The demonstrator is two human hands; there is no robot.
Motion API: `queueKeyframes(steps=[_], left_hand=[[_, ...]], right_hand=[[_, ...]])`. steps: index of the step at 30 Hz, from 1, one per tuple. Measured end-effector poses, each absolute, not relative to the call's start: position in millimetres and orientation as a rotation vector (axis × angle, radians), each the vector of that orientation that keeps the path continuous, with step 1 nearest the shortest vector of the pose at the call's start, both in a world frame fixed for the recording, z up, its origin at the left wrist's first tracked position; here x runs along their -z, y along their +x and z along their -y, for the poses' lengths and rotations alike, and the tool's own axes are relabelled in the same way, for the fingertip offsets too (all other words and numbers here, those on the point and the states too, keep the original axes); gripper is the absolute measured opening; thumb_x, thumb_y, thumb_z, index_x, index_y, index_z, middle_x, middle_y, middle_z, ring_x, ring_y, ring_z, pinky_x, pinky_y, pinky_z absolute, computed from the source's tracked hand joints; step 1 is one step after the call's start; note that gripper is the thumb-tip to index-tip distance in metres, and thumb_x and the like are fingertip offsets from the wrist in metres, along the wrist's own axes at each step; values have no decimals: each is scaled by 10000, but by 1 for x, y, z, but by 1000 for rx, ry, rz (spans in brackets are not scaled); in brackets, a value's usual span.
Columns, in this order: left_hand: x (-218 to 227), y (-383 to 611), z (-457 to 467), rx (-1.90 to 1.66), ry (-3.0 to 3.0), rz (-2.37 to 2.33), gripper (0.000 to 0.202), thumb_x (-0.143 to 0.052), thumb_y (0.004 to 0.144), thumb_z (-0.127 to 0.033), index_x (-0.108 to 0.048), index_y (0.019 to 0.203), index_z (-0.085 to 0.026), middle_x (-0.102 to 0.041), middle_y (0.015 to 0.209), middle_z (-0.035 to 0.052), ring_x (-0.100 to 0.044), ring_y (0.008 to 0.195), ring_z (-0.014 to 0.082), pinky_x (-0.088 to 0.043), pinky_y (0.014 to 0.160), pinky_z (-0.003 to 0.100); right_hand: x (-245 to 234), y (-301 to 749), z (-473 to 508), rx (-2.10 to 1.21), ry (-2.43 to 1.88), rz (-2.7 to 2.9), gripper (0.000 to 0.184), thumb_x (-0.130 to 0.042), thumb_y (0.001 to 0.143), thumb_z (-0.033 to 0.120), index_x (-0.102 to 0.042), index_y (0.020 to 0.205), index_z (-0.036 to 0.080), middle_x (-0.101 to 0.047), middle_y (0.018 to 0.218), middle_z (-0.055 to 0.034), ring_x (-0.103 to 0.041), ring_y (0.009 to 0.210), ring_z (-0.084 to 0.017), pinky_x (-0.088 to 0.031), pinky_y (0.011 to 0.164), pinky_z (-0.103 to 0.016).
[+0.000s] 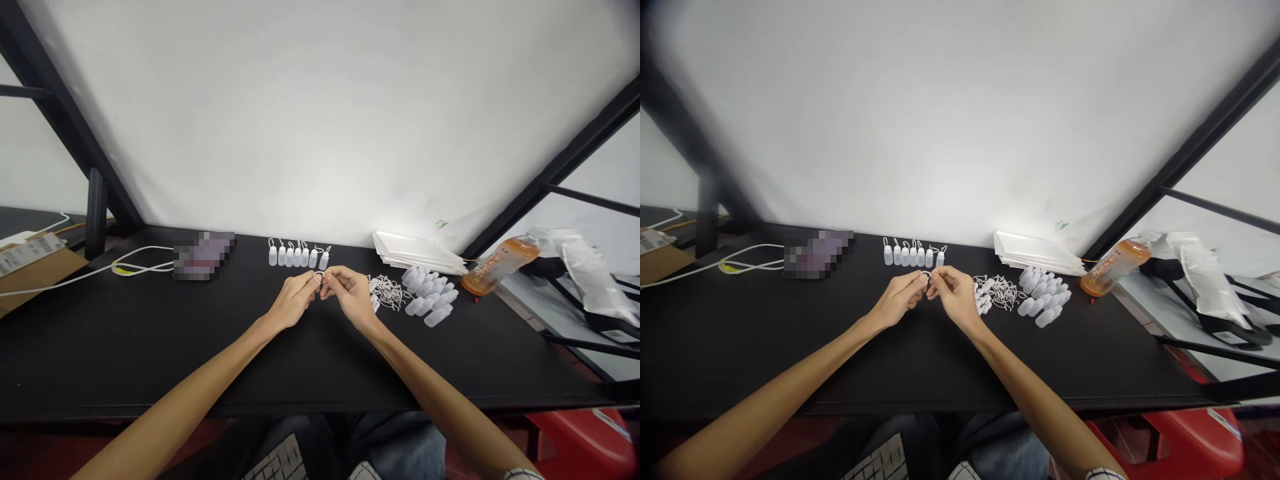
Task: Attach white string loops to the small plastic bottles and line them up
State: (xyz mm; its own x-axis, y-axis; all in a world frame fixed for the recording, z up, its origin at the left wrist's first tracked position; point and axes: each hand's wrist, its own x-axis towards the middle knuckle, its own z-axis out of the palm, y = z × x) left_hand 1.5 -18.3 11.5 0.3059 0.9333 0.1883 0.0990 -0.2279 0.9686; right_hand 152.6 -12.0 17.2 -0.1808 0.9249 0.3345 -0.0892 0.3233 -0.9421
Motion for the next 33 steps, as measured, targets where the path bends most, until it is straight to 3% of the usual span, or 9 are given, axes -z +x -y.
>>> queueKeyframes(steps=[8,12,16,20,23,27,33], left_hand=[[-7,1,14,-1060,1559,-956,445,-452,918,-537,-442,674,-164,-323,549,-58,-303,467,59,-249,434,200],[-9,5,13,-1057,1419,-890,428,-466,904,-562,-482,753,-162,-320,563,-66,-280,441,49,-207,404,185],[-9,7,9,-1050,1408,-858,488,-373,930,-583,-550,826,-140,-470,598,-14,-438,462,87,-340,410,204],[-7,3,4,-1025,1446,-915,509,-400,918,-567,-605,1040,-117,-575,771,48,-580,587,135,-432,429,213],[-6,-2,0,-997,1556,-1007,477,-412,920,-534,-613,1106,-145,-590,867,57,-581,587,120,-395,395,192],[-6,-7,-1,-922,1772,-1096,414,-386,944,-467,-657,1041,-168,-627,825,33,-565,541,98,-390,434,193],[-8,-9,0,-892,1869,-1126,414,-363,949,-437,-677,975,-168,-663,820,30,-576,538,101,-413,487,210]], right_hand=[[-9,154,7,-1106,-843,1470,248,-677,817,410,-642,786,167,-626,652,-3,-605,558,-123,-548,557,-269],[-19,158,5,-1133,-847,1464,243,-707,775,406,-664,787,167,-629,679,-14,-615,613,-139,-542,533,-262],[-33,168,2,-1028,-905,1498,229,-708,756,386,-677,767,160,-641,690,-30,-603,613,-140,-503,497,-244],[-42,188,-9,-896,-1000,1495,222,-696,734,379,-657,741,160,-639,689,-35,-603,604,-151,-478,482,-248],[-44,202,-21,-643,-1183,1544,199,-634,768,359,-661,764,162,-636,660,-34,-616,626,-172,-476,526,-268],[-41,207,-38,-133,-1371,1800,143,-549,787,239,-673,747,180,-671,697,-31,-627,686,-180,-446,651,-294],[-35,198,-56,127,-1622,1905,174,-511,801,205,-678,751,212,-694,765,-25,-613,719,-184,-365,600,-273]])
